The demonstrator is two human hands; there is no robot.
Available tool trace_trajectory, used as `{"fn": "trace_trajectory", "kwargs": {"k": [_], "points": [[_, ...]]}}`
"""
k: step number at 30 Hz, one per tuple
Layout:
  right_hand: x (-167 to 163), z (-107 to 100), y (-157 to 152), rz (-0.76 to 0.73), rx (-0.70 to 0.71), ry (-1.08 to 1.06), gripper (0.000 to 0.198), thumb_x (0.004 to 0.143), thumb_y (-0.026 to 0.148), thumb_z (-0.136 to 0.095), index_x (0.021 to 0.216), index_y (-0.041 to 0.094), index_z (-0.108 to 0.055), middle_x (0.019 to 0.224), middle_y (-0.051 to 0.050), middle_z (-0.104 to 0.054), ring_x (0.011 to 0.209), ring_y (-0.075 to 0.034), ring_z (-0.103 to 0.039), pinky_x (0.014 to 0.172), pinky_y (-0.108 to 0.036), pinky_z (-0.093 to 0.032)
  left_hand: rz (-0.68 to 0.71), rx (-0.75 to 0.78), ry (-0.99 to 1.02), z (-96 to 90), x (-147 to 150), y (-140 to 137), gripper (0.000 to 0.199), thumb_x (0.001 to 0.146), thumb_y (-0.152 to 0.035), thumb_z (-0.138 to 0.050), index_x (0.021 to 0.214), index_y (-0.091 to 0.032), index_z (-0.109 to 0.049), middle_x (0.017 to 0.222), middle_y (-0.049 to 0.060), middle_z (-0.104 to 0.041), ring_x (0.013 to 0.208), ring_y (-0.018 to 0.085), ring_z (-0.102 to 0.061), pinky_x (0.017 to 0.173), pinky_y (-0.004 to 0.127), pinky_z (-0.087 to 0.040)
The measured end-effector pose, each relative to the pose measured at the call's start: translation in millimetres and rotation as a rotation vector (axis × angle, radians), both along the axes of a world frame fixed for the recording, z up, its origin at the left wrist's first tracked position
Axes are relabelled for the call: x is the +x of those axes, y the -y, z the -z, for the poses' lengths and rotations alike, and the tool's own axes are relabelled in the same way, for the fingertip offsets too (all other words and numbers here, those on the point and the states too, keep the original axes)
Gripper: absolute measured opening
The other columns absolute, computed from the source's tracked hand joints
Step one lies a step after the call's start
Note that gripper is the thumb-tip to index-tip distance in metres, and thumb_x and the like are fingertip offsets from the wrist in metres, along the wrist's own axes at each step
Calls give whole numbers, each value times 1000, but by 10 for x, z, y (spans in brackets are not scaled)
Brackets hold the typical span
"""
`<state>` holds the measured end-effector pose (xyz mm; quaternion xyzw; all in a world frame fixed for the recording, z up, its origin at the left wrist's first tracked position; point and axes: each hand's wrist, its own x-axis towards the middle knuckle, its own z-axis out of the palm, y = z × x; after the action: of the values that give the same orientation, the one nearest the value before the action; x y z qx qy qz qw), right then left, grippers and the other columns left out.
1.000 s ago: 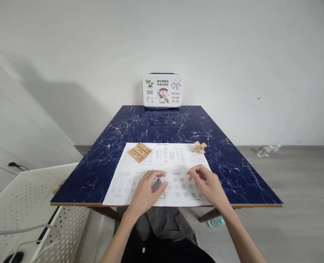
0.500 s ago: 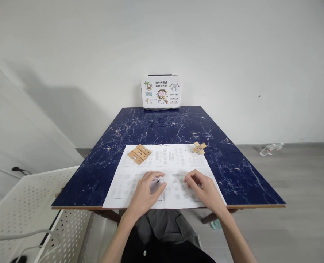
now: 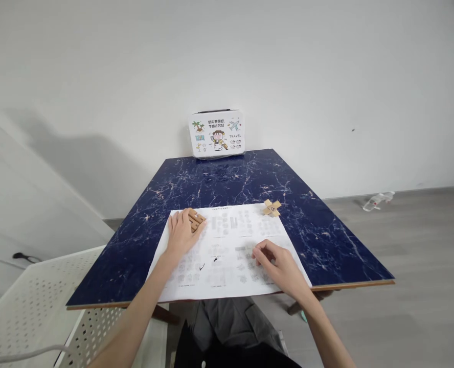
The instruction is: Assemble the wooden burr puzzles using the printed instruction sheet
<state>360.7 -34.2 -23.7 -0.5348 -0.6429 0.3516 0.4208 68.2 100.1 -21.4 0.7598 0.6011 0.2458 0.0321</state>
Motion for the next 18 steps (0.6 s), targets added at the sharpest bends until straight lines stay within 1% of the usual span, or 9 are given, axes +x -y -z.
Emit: {"fn": "trace_trajectory", "kwargs": {"k": [4, 8, 10, 12, 15, 18], "points": [[-2, 2, -6, -10, 0, -8, 36, 102, 53, -50, 88, 22, -63, 72, -2, -69, 68, -20, -63, 65, -29, -45, -5, -54, 1, -31, 7, -60, 61, 94, -55, -59, 139, -17, -49, 143, 19, -57, 138, 40, -43, 116, 57, -32], [4, -7, -14, -22, -10, -1, 35, 102, 52, -49, 86, 23, -61, 71, -2, -69, 67, -20, -62, 65, -30, -45, 10, -76, 16, -78, 17, -2, 67, 92, -56, -62, 142, -14, -48, 146, 20, -55, 138, 41, -43, 116, 58, -34], [9, -11, -26, -24, -13, 7, 35, 102, 52, -50, 85, 23, -60, 71, -2, -69, 66, -20, -63, 64, -30, -45, 35, -96, 23, -105, 9, 57, 71, 91, -58, -64, 145, -14, -48, 147, 21, -54, 139, 41, -43, 115, 58, -36], [13, -11, -41, -25, -12, 14, 35, 101, 52, -51, 85, 23, -61, 70, -1, -69, 66, -20, -63, 63, -29, -45, 94, -118, 44, -128, -5, 145, 72, 89, -59, -66, 146, -18, -48, 146, 19, -56, 140, 40, -43, 114, 58, -38], [19, -10, -59, -36, -5, 23, 35, 101, 51, -51, 85, 22, -62, 70, -1, -68, 66, -20, -63, 63, -30, -46, 240, -147, 78, -143, -33, 341, 73, 87, -59, -71, 147, -25, -48, 143, 15, -58, 138, 37, -47, 113, 55, -42], [24, -12, -62, -48, -17, 24, 34, 101, 50, -51, 85, 22, -62, 70, -1, -67, 67, -20, -63, 65, -30, -47, 336, -163, 98, -125, -79, 578, 76, 86, -57, -74, 150, -30, -45, 147, 12, -54, 139, 35, -48, 114, 53, -42]]}}
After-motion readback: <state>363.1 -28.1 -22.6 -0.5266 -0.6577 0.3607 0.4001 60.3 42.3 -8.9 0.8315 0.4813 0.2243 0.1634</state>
